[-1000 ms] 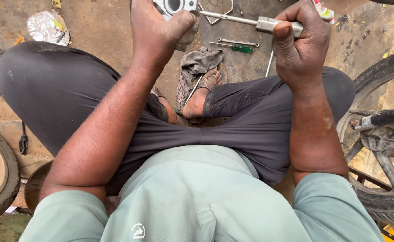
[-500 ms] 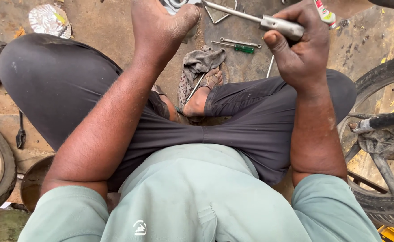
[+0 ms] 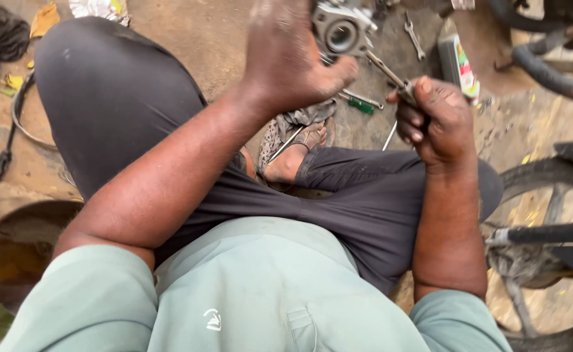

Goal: Disassembling and cleaning a motorcycle carburetor while sitting on the ground.

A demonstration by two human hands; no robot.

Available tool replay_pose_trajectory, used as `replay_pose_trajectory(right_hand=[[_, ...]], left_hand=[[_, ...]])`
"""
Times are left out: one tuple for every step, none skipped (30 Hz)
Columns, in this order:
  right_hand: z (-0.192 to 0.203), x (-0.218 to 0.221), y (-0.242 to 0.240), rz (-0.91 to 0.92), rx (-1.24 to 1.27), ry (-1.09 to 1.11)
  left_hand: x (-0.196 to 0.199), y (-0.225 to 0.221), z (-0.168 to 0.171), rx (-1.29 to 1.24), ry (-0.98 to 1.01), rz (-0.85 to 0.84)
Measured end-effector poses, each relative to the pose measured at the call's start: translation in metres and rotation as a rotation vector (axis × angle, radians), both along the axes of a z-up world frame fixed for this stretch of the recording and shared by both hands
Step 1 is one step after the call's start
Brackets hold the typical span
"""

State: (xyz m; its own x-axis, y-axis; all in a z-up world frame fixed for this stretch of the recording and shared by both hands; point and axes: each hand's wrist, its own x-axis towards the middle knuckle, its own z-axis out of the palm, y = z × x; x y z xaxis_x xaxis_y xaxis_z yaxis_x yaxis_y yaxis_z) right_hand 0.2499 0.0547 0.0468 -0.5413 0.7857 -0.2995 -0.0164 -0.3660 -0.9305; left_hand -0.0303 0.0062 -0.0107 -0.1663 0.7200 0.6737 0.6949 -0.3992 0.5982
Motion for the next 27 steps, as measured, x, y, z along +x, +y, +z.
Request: replay_pose_trajectory(right_hand=[[0.004, -0.006, -0.001, 0.019, 0.002, -0.005], [0.008, -0.012, -0.003, 0.015, 0.004, -0.004], [0.011, -0.017, -0.005, 0.011, 0.006, -0.004], [0.005, -0.013, -0.005, 0.022, 0.007, -0.005], [-0.002, -0.009, -0.003, 0.01, 0.162, -0.032], [-0.008, -0.003, -0.004, -0.006, 0.316, -0.059], [-0.01, 0.001, -0.002, 0.0, 0.316, -0.06], [-0.011, 0.005, -0.001, -0.028, 0.277, -0.017], [-0.013, 0.01, 0.0, -0.056, 0.238, 0.026], [-0.009, 0.006, 0.0, -0.056, 0.239, 0.025], [-0.005, 0.003, -0.001, -0.06, 0.107, 0.084], [-0.002, 0.0, -0.002, -0.065, -0.026, 0.144], [0.002, -0.004, -0.002, -0.067, -0.026, 0.144], [0.007, -0.008, -0.003, -0.052, 0.024, 0.13], [0.011, -0.012, -0.004, -0.037, 0.074, 0.116], [0.005, -0.005, -0.003, -0.035, 0.073, 0.114], [-0.002, 0.002, -0.002, -0.055, 0.23, 0.049], [-0.008, 0.008, -0.001, -0.076, 0.388, -0.012], [-0.014, 0.01, 0.0, -0.075, 0.387, -0.011], [-0.019, 0.014, 0.0, -0.122, 0.399, -0.016], [-0.024, 0.018, 0.0, -0.17, 0.41, -0.021], [-0.022, 0.016, 0.0, -0.174, 0.41, -0.021], [-0.021, 0.013, 0.0, -0.174, 0.32, 0.004], [-0.02, 0.01, 0.001, -0.173, 0.23, 0.031], [-0.01, 0.003, -0.002, -0.176, 0.231, 0.031], [0.0, -0.005, -0.005, -0.147, 0.223, 0.023], [0.009, -0.013, -0.008, -0.119, 0.215, 0.014]], left_hand=[[0.0, -0.001, 0.001, 0.002, -0.005, 0.019], [0.001, -0.002, 0.003, 0.003, -0.054, -0.022], [0.002, -0.003, 0.004, 0.005, -0.104, -0.063], [0.001, -0.003, 0.005, 0.007, -0.105, -0.053], [0.001, -0.003, 0.006, 0.026, -0.145, -0.085], [0.002, -0.004, 0.007, 0.045, -0.187, -0.123], [0.002, -0.003, 0.006, 0.045, -0.188, -0.117], [0.001, -0.001, 0.004, 0.043, -0.146, -0.073], [0.001, 0.001, 0.003, 0.04, -0.103, -0.029], [0.001, -0.001, 0.008, 0.04, -0.104, -0.029], [0.0, -0.002, 0.013, 0.08, -0.1, -0.047], [-0.001, -0.004, 0.018, 0.118, -0.095, -0.067], [0.0, -0.003, 0.014, 0.118, -0.095, -0.069], [0.001, -0.003, 0.011, 0.079, -0.097, -0.071], [0.001, -0.003, 0.007, 0.039, -0.099, -0.072], [0.001, -0.003, 0.009, 0.038, -0.102, -0.071], [0.001, -0.003, 0.012, 0.072, -0.097, -0.054], [0.0, -0.003, 0.016, 0.107, -0.088, -0.037], [0.001, -0.003, 0.008, 0.107, -0.087, -0.036], [0.003, -0.001, 0.0, 0.073, -0.112, -0.061], [0.004, 0.001, -0.007, 0.039, -0.138, -0.086], [0.004, 0.001, -0.007, 0.039, -0.137, -0.089], [0.004, 0.0, -0.007, 0.056, -0.119, -0.081], [0.003, 0.0, -0.007, 0.073, -0.101, -0.073], [0.002, -0.001, -0.002, 0.074, -0.1, -0.076], [0.002, -0.003, 0.003, 0.084, -0.097, -0.05], [0.001, -0.004, 0.008, 0.094, -0.093, -0.025]])
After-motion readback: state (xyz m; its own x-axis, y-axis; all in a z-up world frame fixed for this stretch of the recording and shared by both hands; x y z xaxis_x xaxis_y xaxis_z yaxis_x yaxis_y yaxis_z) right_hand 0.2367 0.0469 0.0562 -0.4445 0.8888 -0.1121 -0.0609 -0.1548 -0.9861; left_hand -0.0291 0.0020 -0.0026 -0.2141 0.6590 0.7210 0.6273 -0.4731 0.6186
